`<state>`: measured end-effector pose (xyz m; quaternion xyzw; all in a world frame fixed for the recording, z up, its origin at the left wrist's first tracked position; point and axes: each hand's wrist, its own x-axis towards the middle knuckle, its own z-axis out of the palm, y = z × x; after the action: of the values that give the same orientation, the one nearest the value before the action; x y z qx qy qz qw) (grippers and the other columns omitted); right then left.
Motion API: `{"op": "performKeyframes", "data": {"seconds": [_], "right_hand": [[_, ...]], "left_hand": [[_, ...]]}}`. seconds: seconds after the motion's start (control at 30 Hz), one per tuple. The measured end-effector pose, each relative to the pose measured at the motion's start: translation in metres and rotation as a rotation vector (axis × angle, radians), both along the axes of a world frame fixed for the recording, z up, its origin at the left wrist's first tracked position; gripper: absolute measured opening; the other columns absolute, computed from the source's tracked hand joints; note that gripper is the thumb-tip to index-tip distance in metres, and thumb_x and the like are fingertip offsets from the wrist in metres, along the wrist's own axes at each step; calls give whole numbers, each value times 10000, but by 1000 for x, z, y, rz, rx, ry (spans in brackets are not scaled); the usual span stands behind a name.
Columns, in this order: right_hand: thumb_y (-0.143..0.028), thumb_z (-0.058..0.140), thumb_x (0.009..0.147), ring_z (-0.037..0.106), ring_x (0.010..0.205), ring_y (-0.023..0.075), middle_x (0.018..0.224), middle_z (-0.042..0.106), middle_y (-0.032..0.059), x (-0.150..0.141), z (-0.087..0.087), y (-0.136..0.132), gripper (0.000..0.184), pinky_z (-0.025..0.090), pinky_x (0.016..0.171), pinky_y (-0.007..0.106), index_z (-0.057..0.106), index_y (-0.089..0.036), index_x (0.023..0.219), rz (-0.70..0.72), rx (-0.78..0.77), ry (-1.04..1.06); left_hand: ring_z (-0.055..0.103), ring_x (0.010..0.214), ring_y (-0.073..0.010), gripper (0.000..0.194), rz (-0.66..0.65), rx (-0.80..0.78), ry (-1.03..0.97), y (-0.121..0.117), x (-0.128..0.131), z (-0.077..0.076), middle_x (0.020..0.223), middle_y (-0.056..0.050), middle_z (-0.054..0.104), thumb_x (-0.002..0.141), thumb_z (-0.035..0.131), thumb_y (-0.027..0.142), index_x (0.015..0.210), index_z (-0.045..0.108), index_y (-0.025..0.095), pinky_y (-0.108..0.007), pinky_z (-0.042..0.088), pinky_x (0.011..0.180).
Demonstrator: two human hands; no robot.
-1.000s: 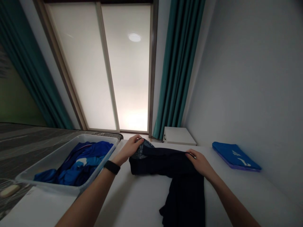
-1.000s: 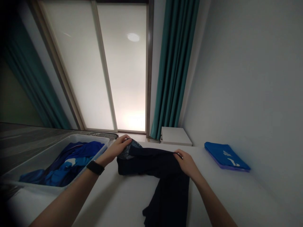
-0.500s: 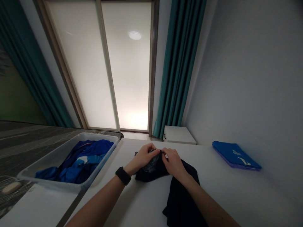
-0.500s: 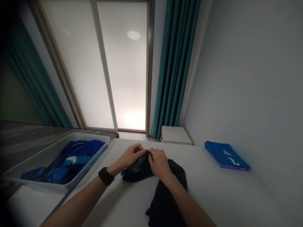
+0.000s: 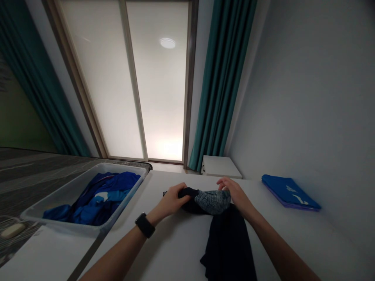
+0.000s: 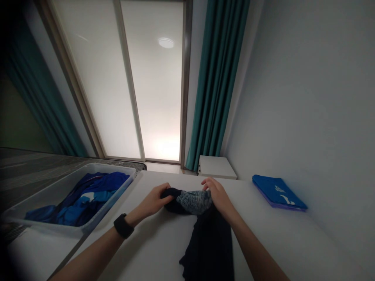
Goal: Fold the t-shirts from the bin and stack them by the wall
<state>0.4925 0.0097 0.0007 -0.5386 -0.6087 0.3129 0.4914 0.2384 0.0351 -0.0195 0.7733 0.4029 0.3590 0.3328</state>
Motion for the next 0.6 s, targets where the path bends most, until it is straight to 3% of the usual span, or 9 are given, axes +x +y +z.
{"op": "performKeyframes", "data": {"seconds": [0.1,0.17,0.3,0.43,0.6], "right_hand": [[-465,531,837,611,869,214,1002,679,50,-9,7,-17,410,434,839,379,595,-228,1165,76,46,-357],[-452,625,794,605,979,250,1112,664,77,-20,6,-32,498,408,906,414,552,-236,1237,108,50,-528],[-409,728,699,574,975,295,1046,631,99,-39,-15,-60,448,424,840,415,566,-219,1071,-5,141,-707],[-262,560,822,556,849,254,876,601,56,-38,-38,-69,57,409,753,386,512,-234,838,-123,193,-747],[-247,407,933,573,820,232,850,626,45,-8,-31,-59,168,413,750,375,538,-246,828,-88,217,-685]], "left_hand": [[534,660,-175,45,-37,49,15,-9,13,9,679,24,588,748,582,232,738,542,212,-264,363,619],[542,661,-180,48,-39,87,53,-16,20,9,685,23,600,723,577,193,749,547,221,-272,356,634],[551,651,-186,99,48,122,95,-27,27,-1,690,23,606,705,585,156,749,540,232,-277,340,635],[561,652,-193,70,40,157,126,-29,23,-10,704,8,618,789,612,239,757,550,230,-280,340,620],[601,804,-244,95,-75,301,381,-16,-1,-24,833,-43,671,806,657,306,835,619,224,-350,356,797]]}}
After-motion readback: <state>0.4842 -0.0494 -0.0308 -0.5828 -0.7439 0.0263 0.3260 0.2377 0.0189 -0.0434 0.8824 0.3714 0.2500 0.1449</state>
